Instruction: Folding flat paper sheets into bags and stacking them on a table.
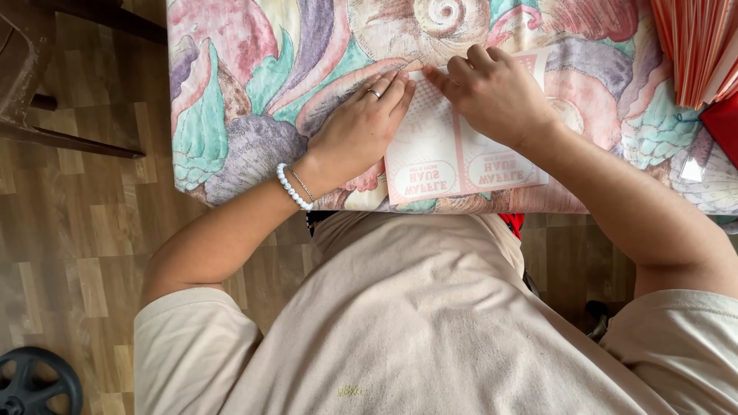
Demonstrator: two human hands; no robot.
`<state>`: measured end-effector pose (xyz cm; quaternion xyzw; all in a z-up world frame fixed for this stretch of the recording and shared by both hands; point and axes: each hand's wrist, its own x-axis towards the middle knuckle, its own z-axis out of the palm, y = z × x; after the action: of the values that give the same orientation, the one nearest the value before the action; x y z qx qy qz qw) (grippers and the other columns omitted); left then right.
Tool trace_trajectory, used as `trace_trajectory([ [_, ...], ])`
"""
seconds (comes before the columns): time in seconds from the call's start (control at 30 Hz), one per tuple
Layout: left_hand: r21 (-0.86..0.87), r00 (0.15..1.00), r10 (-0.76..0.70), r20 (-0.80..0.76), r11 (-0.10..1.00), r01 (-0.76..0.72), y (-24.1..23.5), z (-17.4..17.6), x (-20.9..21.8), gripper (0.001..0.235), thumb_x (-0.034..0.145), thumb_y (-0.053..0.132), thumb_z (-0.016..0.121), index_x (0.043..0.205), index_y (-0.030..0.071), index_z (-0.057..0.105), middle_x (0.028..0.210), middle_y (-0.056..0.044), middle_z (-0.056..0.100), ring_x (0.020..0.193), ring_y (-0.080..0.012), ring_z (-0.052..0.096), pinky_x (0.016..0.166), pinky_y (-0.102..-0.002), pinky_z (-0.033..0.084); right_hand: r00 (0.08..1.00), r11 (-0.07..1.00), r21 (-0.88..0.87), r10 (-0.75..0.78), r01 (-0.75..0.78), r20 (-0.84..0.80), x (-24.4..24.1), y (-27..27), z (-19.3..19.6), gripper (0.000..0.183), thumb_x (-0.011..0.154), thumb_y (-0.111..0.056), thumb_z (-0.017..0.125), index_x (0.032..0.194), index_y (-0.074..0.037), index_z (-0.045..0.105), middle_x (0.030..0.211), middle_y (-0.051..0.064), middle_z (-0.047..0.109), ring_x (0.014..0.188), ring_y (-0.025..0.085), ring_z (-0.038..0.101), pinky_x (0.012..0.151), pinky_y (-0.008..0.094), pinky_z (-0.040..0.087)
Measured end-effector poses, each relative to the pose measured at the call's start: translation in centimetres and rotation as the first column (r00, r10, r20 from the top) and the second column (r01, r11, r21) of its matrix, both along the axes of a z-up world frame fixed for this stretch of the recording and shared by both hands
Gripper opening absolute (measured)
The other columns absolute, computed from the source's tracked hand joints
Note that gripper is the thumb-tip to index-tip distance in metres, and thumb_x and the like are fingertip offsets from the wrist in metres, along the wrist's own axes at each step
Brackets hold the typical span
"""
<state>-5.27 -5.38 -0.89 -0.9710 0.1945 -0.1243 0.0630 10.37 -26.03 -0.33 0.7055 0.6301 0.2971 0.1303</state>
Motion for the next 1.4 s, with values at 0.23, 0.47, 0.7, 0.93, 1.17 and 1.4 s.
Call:
trace_trajectory([
  [0.23, -0.134, 0.999, -0.021, -0.044, 0.991, 0.015, 0.9, -1.1, 0.2, 0.048, 0.099, -0.002, 0.043, 0.146, -0.007, 0.050, 0.149, -0.023, 0.051, 0.134, -0.0357, 0.052, 0.115, -0.041, 0.046, 1.000, 1.000, -0.030, 0.008, -0.007, 0.015, 0.5, -0.4, -0.1, 0.044, 0.105, -0.021, 0.058, 0.146, -0.035, 0.064, 0.092, -0.010, 0.055, 0.079, 0.011, 0.050, 0.066, 0.022, 0.044],
  [0.47, -0.073, 1.000, -0.024, -0.010, 0.997, 0.023, 0.5, -0.4, 0.3, 0.046, 0.099, 0.000, 0.043, 0.145, -0.006, 0.050, 0.145, -0.022, 0.052, 0.131, -0.0339, 0.054, 0.114, -0.039, 0.047, 0.999, 1.000, -0.030, 0.006, -0.005, 0.044, 0.5, -0.6, -0.1, 0.043, 0.108, -0.024, 0.058, 0.148, -0.036, 0.062, 0.096, -0.010, 0.053, 0.082, 0.011, 0.049, 0.068, 0.022, 0.043],
  [0.7, 0.014, 1.000, -0.023, 0.007, 1.000, 0.022, 0.4, -0.5, 0.4, 0.049, 0.101, 0.003, 0.043, 0.150, -0.004, 0.046, 0.145, -0.021, 0.052, 0.133, -0.0330, 0.052, 0.116, -0.039, 0.045, 0.996, 0.996, 0.015, 0.091, -0.091, 0.014, 1.8, -1.4, 0.9, 0.027, 0.113, -0.029, 0.063, 0.139, -0.029, 0.069, 0.089, -0.010, 0.051, 0.077, 0.011, 0.051, 0.073, 0.025, 0.047],
  [0.93, 0.271, 0.999, 0.048, 0.003, 0.961, -0.047, -0.9, 1.7, 1.2, 0.061, 0.098, 0.019, 0.052, 0.155, 0.001, 0.038, 0.133, -0.006, 0.054, 0.107, -0.0180, 0.053, 0.070, -0.021, 0.054, 0.988, 0.992, -0.007, 0.127, -0.128, -0.085, 3.2, -3.0, 0.0, 0.023, 0.109, -0.015, 0.062, 0.131, -0.014, 0.070, 0.103, -0.003, 0.062, 0.085, 0.015, 0.058, 0.071, 0.025, 0.055],
  [1.17, 0.256, 0.999, 0.035, 0.007, 0.966, -0.036, -1.1, 1.8, 1.4, 0.055, 0.097, 0.020, 0.057, 0.146, -0.002, 0.051, 0.131, -0.006, 0.053, 0.107, -0.0221, 0.054, 0.082, -0.021, 0.054, 0.994, 0.995, 0.030, 0.092, -0.090, -0.055, 2.3, -2.7, -0.8, 0.020, 0.110, -0.014, 0.059, 0.126, -0.013, 0.071, 0.099, -0.004, 0.058, 0.083, 0.015, 0.053, 0.065, 0.025, 0.049],
  [1.4, 0.146, 0.995, 0.085, 0.058, 0.985, -0.093, -2.2, 1.6, 2.7, 0.029, 0.091, 0.009, 0.062, 0.119, 0.007, 0.059, 0.105, -0.004, 0.055, 0.088, -0.0142, 0.054, 0.057, -0.020, 0.050, 0.999, 1.000, -0.006, 0.026, -0.026, -0.032, 2.0, -2.3, -0.5, 0.012, 0.110, -0.015, 0.058, 0.116, -0.017, 0.068, 0.096, -0.007, 0.055, 0.082, 0.012, 0.052, 0.065, 0.022, 0.049],
])
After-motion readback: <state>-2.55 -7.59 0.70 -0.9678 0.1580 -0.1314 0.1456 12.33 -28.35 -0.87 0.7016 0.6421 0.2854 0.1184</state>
